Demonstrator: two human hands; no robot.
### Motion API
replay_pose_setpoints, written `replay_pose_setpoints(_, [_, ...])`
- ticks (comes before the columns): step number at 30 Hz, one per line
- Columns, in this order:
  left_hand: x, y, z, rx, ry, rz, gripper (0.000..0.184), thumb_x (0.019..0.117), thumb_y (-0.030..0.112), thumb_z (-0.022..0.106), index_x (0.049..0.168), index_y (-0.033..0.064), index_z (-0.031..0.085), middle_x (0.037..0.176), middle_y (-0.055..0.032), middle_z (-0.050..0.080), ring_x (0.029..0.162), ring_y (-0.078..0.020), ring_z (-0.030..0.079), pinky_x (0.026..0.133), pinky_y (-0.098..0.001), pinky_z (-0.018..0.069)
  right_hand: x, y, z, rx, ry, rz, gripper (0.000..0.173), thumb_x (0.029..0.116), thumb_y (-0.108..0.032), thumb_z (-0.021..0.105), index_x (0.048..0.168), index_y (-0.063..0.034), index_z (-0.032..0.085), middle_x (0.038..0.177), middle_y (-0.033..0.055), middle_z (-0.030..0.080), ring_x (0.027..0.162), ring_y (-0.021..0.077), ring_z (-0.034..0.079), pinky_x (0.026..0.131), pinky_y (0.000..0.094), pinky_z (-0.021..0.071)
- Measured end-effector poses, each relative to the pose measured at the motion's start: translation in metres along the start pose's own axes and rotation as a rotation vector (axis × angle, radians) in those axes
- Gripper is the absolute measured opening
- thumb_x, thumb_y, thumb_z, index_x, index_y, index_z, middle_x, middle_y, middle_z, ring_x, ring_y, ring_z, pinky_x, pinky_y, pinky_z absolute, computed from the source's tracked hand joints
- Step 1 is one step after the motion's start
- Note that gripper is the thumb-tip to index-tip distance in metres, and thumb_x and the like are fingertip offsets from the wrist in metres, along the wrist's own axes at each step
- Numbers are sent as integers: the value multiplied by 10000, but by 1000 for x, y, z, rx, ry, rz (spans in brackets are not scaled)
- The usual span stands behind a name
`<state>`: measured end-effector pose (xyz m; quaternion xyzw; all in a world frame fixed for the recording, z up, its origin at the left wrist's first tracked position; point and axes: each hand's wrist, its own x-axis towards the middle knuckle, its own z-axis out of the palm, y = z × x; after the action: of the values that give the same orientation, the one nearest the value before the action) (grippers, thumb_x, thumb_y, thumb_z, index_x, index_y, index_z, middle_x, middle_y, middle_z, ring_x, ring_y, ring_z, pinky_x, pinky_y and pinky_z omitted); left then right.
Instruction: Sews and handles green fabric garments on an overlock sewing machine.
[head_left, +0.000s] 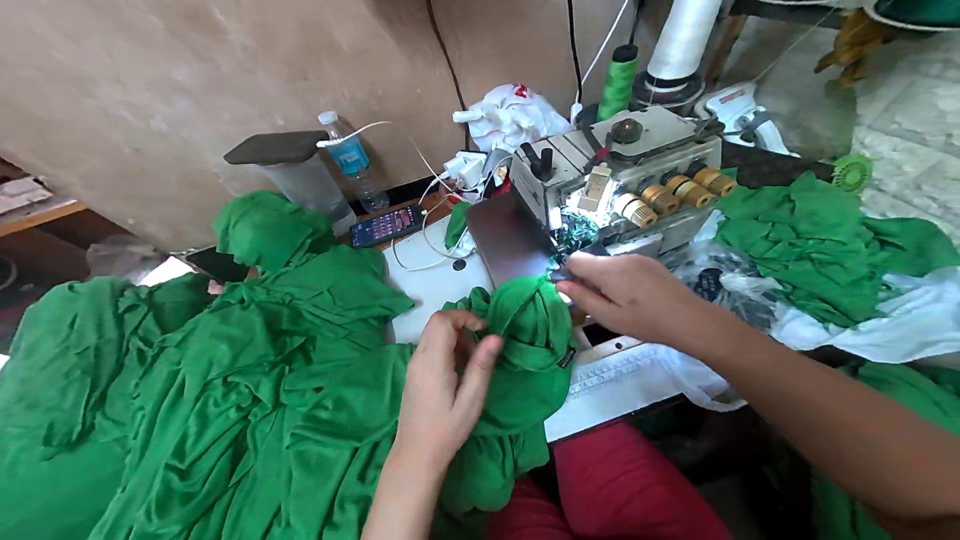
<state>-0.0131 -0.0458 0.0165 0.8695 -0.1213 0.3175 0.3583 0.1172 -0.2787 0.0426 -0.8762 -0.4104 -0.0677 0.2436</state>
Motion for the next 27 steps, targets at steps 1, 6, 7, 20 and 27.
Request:
replay_pose_setpoints(1, [0, 0, 1, 29, -49, -36, 469, 991, 418, 638, 1140, -25, 605, 1025, -128, 669, 741, -77, 592, 651, -220, 507, 2, 4, -3, -90, 8, 30, 307, 1043, -313, 518, 892, -67, 622, 627, 65, 550, 579, 268, 610, 515, 473, 475])
replay_pose_setpoints(6, [4, 0, 8, 119, -48, -68, 307, 952, 208, 666, 1181, 7, 626, 953, -46, 704, 761, -79, 623, 669, -221, 522, 13, -8, -7, -406, -145, 118, 264, 1059, -271, 532, 963, -49, 638, 723, 121, 627, 693, 337, 682, 572, 491, 518])
replay_pose_setpoints(7, [6, 1, 7, 105, -27, -55, 279, 965, 190, 643, 1173, 4, 625, 931, -37, 702, 745, -62, 613, 656, -209, 512, 15, -10, -5, -430, -161, 120, 259, 1061, -257, 530, 973, -43, 646, 732, 127, 634, 694, 339, 684, 570, 486, 519])
replay_pose_setpoints(20, [25, -2, -9, 57, 37, -115, 175, 986, 224, 627, 1063, 68, 649, 842, 32, 680, 680, 15, 613, 600, -154, 511, 18, -9, 4, -434, -124, 11, 211, 1047, -186, 545, 918, -46, 637, 657, 99, 593, 613, 307, 660, 506, 448, 502])
replay_pose_setpoints(27, [11, -40, -74, 232, 100, -199, 249, 1010, 267, 618, 1043, 27, 675, 894, -21, 712, 759, -31, 668, 691, -236, 570, -51, 57, -9, -245, 143, 53, 426, 1039, -400, 433, 885, -51, 622, 615, 111, 557, 540, 337, 613, 451, 535, 455])
